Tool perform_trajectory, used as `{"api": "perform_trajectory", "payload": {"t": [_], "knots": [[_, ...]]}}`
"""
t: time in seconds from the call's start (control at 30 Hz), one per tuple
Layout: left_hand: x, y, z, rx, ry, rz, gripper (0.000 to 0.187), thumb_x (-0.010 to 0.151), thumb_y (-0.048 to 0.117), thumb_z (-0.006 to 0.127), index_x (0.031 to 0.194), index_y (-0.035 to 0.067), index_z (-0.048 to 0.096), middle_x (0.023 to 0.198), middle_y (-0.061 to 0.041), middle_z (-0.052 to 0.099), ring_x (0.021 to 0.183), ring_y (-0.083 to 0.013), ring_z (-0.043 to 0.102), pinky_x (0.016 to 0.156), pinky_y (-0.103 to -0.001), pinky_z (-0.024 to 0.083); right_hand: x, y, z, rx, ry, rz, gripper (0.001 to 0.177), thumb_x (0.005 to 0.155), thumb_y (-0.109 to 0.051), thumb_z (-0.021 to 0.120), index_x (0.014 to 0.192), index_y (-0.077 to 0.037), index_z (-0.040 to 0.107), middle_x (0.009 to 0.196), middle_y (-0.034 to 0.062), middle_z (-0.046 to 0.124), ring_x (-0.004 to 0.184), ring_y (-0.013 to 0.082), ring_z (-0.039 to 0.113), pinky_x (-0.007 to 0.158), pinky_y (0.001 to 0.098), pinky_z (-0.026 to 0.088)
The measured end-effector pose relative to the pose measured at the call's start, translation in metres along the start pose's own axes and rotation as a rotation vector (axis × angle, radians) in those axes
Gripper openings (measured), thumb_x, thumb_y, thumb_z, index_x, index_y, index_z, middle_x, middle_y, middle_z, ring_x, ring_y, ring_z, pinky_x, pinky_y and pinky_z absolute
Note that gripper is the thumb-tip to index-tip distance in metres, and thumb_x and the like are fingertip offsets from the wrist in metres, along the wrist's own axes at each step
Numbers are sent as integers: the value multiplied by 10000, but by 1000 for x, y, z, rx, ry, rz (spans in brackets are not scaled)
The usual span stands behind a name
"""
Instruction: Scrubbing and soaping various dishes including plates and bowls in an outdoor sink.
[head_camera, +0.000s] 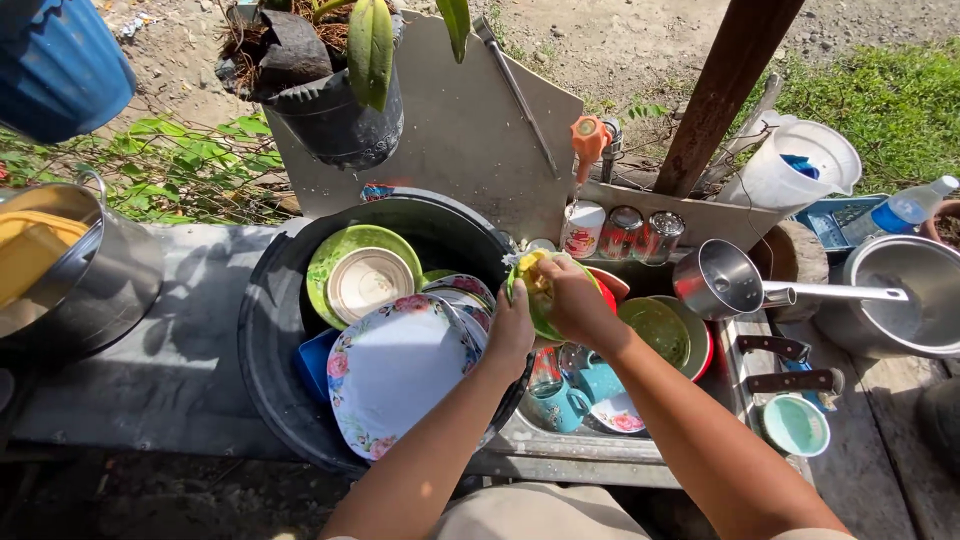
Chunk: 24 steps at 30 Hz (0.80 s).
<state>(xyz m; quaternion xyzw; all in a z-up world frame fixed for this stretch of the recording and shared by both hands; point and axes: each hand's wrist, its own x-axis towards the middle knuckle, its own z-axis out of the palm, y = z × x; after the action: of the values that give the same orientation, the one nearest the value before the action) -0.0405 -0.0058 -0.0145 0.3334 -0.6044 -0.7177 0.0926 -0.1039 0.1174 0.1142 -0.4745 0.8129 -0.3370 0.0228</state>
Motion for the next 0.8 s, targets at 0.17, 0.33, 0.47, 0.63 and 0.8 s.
{"api": "perform_trajectory", "payload": {"t": [0.17, 0.33, 0.47, 0.63, 0.8], "knots": [[-38, 83, -23, -59, -29, -48, 657, 1068, 548, 335, 1581, 143, 273, 1415, -205, 538, 1212, -398, 665, 726, -426, 620, 21, -5, 1, -153, -223, 123, 233, 904, -229, 712, 1065, -64, 747, 1109, 206, 694, 1034, 367, 675, 894, 429, 531], [0, 28, -25, 39, -40, 117, 655, 1120, 558, 332, 1614, 129, 328, 1468, -222, 529, 1256, -387, 643, 817, -419, 590, 22, -16, 9, -48, -60, 90, 307, 850, -174, 703, 1130, -50, 679, 1088, 203, 684, 965, 354, 676, 813, 433, 564], [-36, 90, -24, -110, -93, -3, 666, 1040, 529, 307, 1568, 125, 275, 1488, -215, 476, 1264, -391, 619, 791, -408, 606, 24, -3, 15, -47, -134, 98, 386, 844, -128, 676, 1220, -42, 667, 1165, 190, 665, 1025, 359, 657, 872, 456, 550], [37, -11, -30, 232, 0, 329, 578, 1202, 489, 284, 1576, 52, 229, 1563, -244, 356, 1403, -370, 451, 1005, -356, 498, 11, -34, 4, -20, -57, 187, 420, 860, -171, 687, 1256, -35, 655, 1257, 201, 648, 1183, 361, 624, 982, 436, 536], [-34, 109, -44, -220, -67, -83, 688, 1013, 552, 313, 1558, 134, 276, 1417, -214, 551, 1170, -376, 692, 699, -423, 639, -1, -52, -14, -81, -250, -5, 578, 908, -379, 755, 1356, -36, 627, 1506, 256, 474, 1336, 451, 485, 1075, 481, 389]]}}
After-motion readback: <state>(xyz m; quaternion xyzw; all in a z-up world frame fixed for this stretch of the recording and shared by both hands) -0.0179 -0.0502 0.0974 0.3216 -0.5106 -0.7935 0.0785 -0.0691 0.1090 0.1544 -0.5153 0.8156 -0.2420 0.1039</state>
